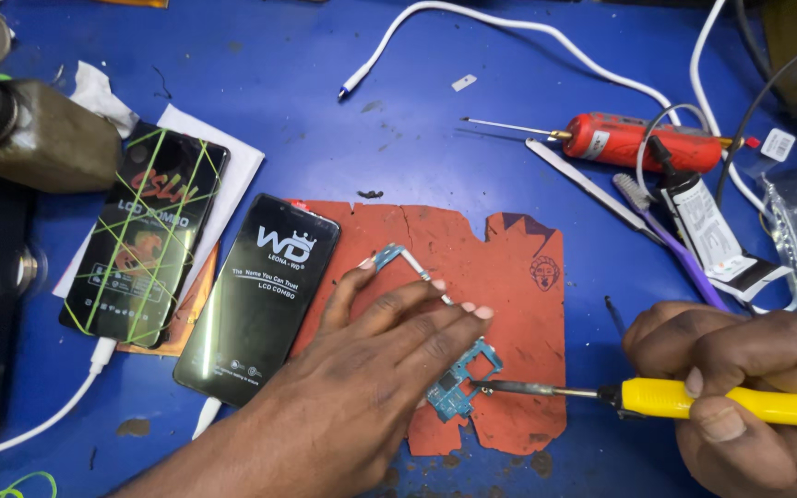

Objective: The person uses a soldering iron to apply heat to a small blue circuit board placed on a red mat. They hold the board steady with one hand while moving the soldering iron tip across various points on the board. The workspace contains other tools and phone parts nearby.

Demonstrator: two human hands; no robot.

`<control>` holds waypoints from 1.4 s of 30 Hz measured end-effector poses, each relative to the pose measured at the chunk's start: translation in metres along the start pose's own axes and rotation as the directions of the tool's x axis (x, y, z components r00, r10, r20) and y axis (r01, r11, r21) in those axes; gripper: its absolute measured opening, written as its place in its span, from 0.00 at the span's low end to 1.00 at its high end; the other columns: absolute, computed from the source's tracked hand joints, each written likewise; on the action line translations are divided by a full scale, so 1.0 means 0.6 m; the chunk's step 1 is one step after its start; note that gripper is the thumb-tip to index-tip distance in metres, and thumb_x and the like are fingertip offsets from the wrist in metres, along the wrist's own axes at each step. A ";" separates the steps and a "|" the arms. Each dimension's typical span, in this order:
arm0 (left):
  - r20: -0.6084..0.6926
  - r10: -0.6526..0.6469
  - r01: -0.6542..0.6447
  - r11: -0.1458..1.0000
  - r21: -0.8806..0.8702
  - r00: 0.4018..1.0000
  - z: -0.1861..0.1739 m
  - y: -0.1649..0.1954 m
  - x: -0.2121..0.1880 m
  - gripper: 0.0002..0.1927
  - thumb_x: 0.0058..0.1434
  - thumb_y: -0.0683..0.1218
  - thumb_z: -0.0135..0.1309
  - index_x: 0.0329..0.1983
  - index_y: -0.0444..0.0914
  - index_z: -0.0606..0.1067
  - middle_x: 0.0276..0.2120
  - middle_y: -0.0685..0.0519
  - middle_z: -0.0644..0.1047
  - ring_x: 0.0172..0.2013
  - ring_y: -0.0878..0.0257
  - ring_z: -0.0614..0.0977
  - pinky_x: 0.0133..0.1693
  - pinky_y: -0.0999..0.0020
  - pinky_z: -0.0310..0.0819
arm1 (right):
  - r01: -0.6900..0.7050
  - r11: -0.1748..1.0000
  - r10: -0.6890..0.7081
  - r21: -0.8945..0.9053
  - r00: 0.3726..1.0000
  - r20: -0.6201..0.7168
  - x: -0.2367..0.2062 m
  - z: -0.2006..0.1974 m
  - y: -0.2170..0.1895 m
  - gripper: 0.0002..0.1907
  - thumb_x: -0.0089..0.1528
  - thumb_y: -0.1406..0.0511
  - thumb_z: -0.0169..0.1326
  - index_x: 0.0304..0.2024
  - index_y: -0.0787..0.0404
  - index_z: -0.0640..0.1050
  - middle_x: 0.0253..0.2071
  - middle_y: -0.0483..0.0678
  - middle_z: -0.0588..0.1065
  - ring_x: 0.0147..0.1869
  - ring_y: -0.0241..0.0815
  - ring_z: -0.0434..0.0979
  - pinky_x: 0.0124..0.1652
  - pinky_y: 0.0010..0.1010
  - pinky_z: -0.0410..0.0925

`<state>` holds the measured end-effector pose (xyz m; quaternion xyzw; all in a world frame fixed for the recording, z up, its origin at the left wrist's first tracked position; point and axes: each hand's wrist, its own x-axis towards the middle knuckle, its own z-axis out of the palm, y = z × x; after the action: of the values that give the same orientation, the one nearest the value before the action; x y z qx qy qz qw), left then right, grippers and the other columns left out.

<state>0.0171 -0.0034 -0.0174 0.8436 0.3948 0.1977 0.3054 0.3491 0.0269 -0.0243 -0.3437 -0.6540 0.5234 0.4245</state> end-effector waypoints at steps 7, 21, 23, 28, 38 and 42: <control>-0.033 0.018 -0.013 0.987 0.163 0.999 -0.003 -0.003 -0.005 0.32 0.51 0.40 0.53 0.63 0.34 0.71 0.66 0.44 0.68 0.71 0.47 0.61 0.69 0.36 0.42 | 0.030 0.999 -0.029 -0.010 0.997 0.066 0.008 0.000 -0.008 0.16 0.60 0.60 0.56 0.24 0.59 0.66 0.23 0.56 0.73 0.29 0.46 0.67 0.38 0.47 0.68; -0.045 0.029 -0.020 0.981 0.194 0.999 0.004 -0.013 -0.014 0.28 0.56 0.45 0.53 0.61 0.35 0.73 0.67 0.44 0.68 0.72 0.45 0.60 0.69 0.34 0.41 | -0.001 0.989 0.018 -0.149 0.993 0.114 0.003 0.007 -0.020 0.11 0.65 0.60 0.53 0.40 0.57 0.67 0.24 0.50 0.71 0.30 0.43 0.69 0.40 0.47 0.68; -0.057 0.041 -0.029 0.980 0.195 0.998 0.005 -0.014 -0.014 0.28 0.56 0.45 0.53 0.62 0.35 0.72 0.67 0.44 0.67 0.72 0.45 0.59 0.69 0.34 0.40 | 0.027 0.988 -0.003 -0.150 0.987 0.158 0.003 0.002 -0.019 0.10 0.66 0.60 0.53 0.40 0.57 0.67 0.24 0.50 0.71 0.31 0.43 0.69 0.40 0.47 0.70; -0.052 0.048 -0.037 0.980 0.197 0.998 0.005 -0.016 -0.013 0.29 0.56 0.46 0.53 0.62 0.35 0.72 0.67 0.43 0.67 0.72 0.44 0.59 0.69 0.34 0.41 | 0.068 0.985 -0.025 -0.159 0.966 0.257 0.004 -0.011 -0.016 0.09 0.67 0.61 0.52 0.42 0.56 0.66 0.24 0.49 0.72 0.32 0.43 0.70 0.39 0.45 0.70; -0.046 0.040 -0.030 0.977 0.212 0.998 0.001 -0.013 -0.014 0.28 0.56 0.46 0.54 0.62 0.36 0.73 0.67 0.43 0.67 0.72 0.44 0.60 0.68 0.33 0.42 | 0.084 0.972 -0.030 -0.220 0.971 0.238 0.008 -0.004 -0.021 0.08 0.67 0.62 0.51 0.43 0.55 0.66 0.25 0.48 0.71 0.32 0.41 0.70 0.39 0.44 0.69; -0.058 0.056 -0.041 0.973 0.228 0.997 0.001 -0.014 -0.012 0.28 0.56 0.46 0.54 0.62 0.36 0.72 0.67 0.43 0.67 0.72 0.43 0.60 0.68 0.34 0.42 | 0.109 0.977 -0.063 -0.183 0.970 0.237 0.014 0.000 -0.024 0.10 0.68 0.62 0.51 0.45 0.58 0.65 0.24 0.46 0.72 0.30 0.40 0.71 0.38 0.43 0.71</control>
<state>0.0085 -0.0054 -0.0242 0.8756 0.4037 0.1857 0.1895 0.3456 0.0312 -0.0085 -0.2921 -0.7611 0.4740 0.3328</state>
